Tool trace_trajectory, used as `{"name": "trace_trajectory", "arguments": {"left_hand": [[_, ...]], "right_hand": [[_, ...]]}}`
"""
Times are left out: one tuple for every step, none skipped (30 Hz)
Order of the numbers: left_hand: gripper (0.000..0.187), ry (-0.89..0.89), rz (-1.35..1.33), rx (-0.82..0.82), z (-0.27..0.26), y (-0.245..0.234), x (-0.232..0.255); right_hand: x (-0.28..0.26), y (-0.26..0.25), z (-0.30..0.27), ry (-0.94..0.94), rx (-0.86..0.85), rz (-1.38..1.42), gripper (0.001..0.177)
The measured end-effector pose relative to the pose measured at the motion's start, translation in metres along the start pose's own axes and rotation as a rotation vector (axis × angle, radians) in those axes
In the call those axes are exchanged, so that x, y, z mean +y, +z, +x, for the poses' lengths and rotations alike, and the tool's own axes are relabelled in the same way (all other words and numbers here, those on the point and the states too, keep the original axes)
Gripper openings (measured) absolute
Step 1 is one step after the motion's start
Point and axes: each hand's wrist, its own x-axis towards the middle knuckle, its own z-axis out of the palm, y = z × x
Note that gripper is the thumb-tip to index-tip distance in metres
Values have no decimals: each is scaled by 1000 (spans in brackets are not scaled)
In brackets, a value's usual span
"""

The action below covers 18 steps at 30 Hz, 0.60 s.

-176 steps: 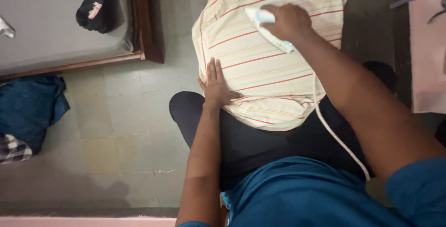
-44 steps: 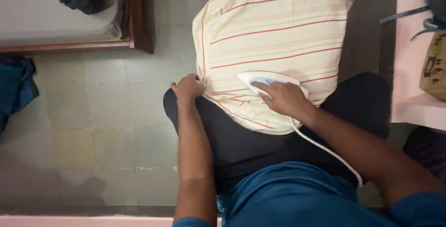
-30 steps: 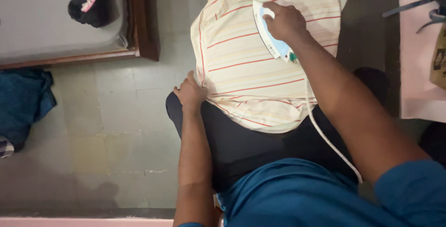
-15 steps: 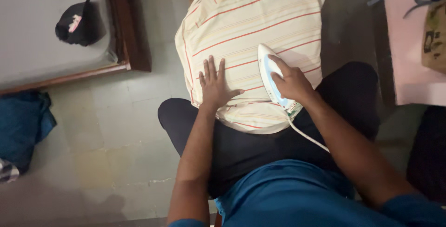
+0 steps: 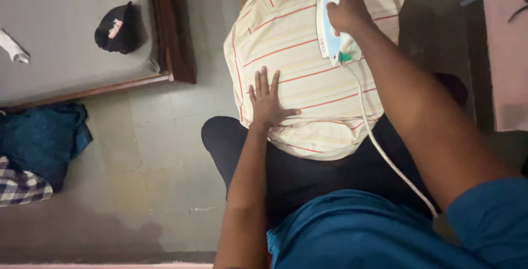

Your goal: The person irons a striped shirt laid across their lap using a handheld electric iron. They repeatedly smooth the fabric with the iron, occasionally repositioning the shirt to access different areas.

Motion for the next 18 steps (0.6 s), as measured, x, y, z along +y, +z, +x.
{"name": "trace_trajectory", "arguments": {"left_hand": [[145, -12, -3, -15, 0, 0, 1], [145, -24, -5, -31, 1, 0, 2], [145, -14, -4, -19, 1, 0, 3], [146, -5, -2, -7, 2, 0, 3], [146, 7, -3, -3, 1, 0, 4], [147, -17, -1, -44, -1, -1, 4], [148, -37, 0, -75, 1, -2, 5], [149, -57, 1, -106, 4, -4, 5], [150, -48, -1, -108, 5, -5, 5], [151, -40, -4, -110, 5, -6, 4], [152, -33, -3, -116, 5, -5, 4], [153, -27, -8, -115, 3, -4, 5], [153, -20, -8, -109, 4, -4, 5], [154, -14, -7, -102, 3, -4, 5], [154, -17, -2, -105, 4, -6, 4], [154, -19, 3, -107, 6, -6, 4], [154, -25, 4, -111, 4, -5, 4], [154, -25, 0, -113, 2, -4, 2]], "right_hand": [[4, 1, -7, -30, 29, 6, 48], [7, 1, -13, -60, 57, 12, 47], [12, 0, -21, -43, 36, 4, 48], [20, -2, -36, -25, 14, -4, 48], [29, -1, -56, 1, -7, -11, 49], [38, 0, -80, 22, -11, 0, 49], [45, -1, -100, 34, -8, 7, 49], [51, -1, -123, 80, -9, 18, 50], [57, -1, -146, 130, -16, 28, 51], [61, 0, -161, 42, 42, -26, 50], [65, 3, -173, -43, 95, -76, 50], [69, 3, -179, -129, 146, -126, 49], [70, 3, -180, -19, 103, -89, 48], [71, 1, -177, 90, 58, -51, 47], [70, 1, -167, 189, 9, -12, 47], [68, 0, -155, 165, 38, -5, 46], [67, -2, -139, 142, 63, 0, 46], [66, -4, -122, 120, 88, 4, 46]]}}
